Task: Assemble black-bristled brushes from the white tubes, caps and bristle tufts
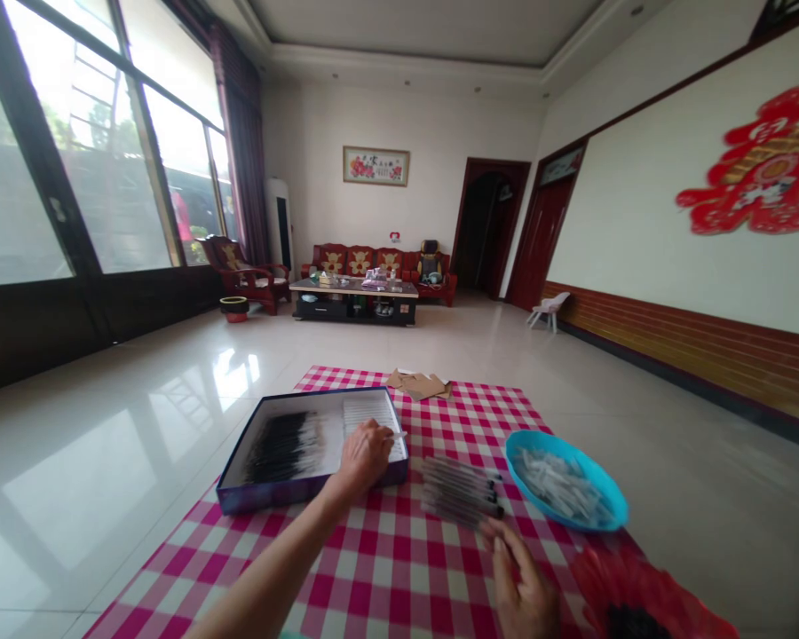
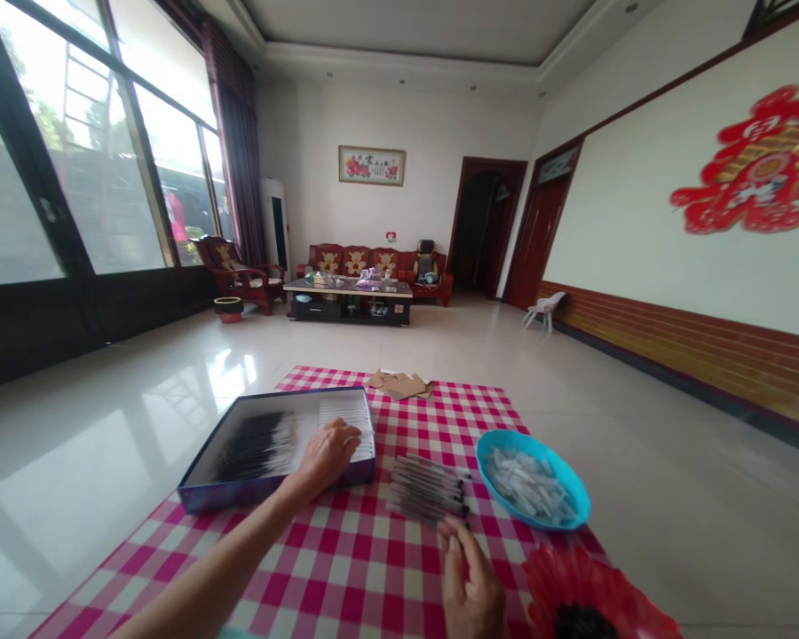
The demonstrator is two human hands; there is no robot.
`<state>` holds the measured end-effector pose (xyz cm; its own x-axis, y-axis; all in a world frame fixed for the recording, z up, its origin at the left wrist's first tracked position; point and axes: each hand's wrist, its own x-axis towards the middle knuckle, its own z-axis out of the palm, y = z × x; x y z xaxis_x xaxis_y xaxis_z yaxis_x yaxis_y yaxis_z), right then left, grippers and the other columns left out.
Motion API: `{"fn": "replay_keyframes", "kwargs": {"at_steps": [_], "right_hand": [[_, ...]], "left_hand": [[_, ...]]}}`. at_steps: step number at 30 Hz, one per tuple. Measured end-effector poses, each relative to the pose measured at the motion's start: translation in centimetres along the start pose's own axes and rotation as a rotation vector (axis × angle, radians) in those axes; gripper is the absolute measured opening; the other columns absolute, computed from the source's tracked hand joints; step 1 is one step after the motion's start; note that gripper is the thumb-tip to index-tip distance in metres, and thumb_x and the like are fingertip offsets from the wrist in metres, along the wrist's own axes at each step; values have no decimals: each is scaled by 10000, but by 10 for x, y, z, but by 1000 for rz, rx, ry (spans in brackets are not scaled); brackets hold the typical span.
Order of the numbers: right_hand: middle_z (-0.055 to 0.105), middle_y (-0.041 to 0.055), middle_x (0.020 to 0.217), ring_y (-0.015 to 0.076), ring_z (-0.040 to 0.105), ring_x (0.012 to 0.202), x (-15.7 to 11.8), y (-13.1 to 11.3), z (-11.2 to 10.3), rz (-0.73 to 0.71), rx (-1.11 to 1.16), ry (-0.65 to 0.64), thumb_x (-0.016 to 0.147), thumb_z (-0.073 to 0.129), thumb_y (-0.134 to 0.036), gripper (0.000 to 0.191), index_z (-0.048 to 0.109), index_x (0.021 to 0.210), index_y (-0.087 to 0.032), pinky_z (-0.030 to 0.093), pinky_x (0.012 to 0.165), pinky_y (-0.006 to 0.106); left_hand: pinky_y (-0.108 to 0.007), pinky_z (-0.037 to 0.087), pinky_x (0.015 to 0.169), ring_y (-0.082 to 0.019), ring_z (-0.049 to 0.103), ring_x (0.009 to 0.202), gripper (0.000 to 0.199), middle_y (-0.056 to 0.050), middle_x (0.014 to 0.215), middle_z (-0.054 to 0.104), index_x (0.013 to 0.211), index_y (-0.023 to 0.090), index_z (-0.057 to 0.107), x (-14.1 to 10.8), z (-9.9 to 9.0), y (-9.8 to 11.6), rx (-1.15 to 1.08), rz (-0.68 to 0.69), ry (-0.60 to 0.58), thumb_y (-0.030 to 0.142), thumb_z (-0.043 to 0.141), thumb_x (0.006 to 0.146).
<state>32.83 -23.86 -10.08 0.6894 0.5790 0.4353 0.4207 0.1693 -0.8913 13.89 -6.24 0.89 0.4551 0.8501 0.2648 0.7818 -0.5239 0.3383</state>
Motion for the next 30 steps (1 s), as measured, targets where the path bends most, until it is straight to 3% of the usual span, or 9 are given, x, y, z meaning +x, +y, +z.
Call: {"fn": "replay_keyframes", "kwargs": {"at_steps": [3, 6, 12, 18, 23, 27, 30], "right_hand": [[739, 95, 875, 269, 700, 805, -6, 0, 2, -20, 9, 25, 765, 560, -581, 418, 676, 935, -218, 568, 724, 346], [738, 91, 863, 254, 702, 779, -11, 2, 5, -19, 31, -3, 781, 552, -566, 402, 677, 941, -219, 571, 707, 334], [738, 91, 891, 252, 704, 783, -7, 4, -1, 8, 44, -49, 786, 555, -541, 382, 679, 955, -222, 579, 697, 330], [734, 85, 914, 246, 696, 794, -3, 10, -6, 15, -5, -48, 803, 547, -481, 337, 670, 971, -216, 559, 728, 331], [723, 112, 940, 260, 673, 863, 2, 2, -8, 82, -14, 49, 796, 527, -501, 385, 650, 982, -187, 526, 782, 354], [704, 128, 986, 262, 661, 885, 5, -7, -13, 145, 34, 86, 791, 509, -533, 434, 630, 1007, -177, 518, 783, 356], [698, 138, 992, 259, 658, 855, 4, -10, -15, 158, 53, 83, 794, 504, -545, 444, 628, 1004, -173, 519, 749, 357]], "left_hand": [[-306, 408, 805, -219, 535, 958, 246, -90, 966, 597, 895, 183, 684, 33, 7, -19, 82, -28, -38, 238, 445, 875], [-317, 418, 795, -235, 521, 977, 231, -95, 939, 601, 835, 177, 693, 46, 18, -28, 127, -32, -67, 239, 472, 856], [-323, 411, 840, -235, 481, 1049, 259, -88, 1052, 589, 1036, 210, 663, 45, 29, -32, 153, -5, -76, 207, 513, 825], [-322, 414, 823, -234, 495, 998, 241, -96, 958, 605, 926, 184, 695, 45, 22, -32, 155, 3, -94, 182, 471, 840], [-319, 378, 881, -207, 473, 998, 269, -65, 1031, 580, 1038, 212, 639, 15, 20, 6, 126, 155, -33, 215, 409, 898], [-295, 402, 787, -173, 492, 839, 248, -47, 915, 575, 891, 199, 626, -31, 56, 51, 34, 546, -42, 158, 382, 902], [-295, 412, 721, -189, 485, 845, 186, -41, 908, 564, 839, 196, 587, -54, 86, 68, 58, 615, -45, 128, 418, 873]]}}
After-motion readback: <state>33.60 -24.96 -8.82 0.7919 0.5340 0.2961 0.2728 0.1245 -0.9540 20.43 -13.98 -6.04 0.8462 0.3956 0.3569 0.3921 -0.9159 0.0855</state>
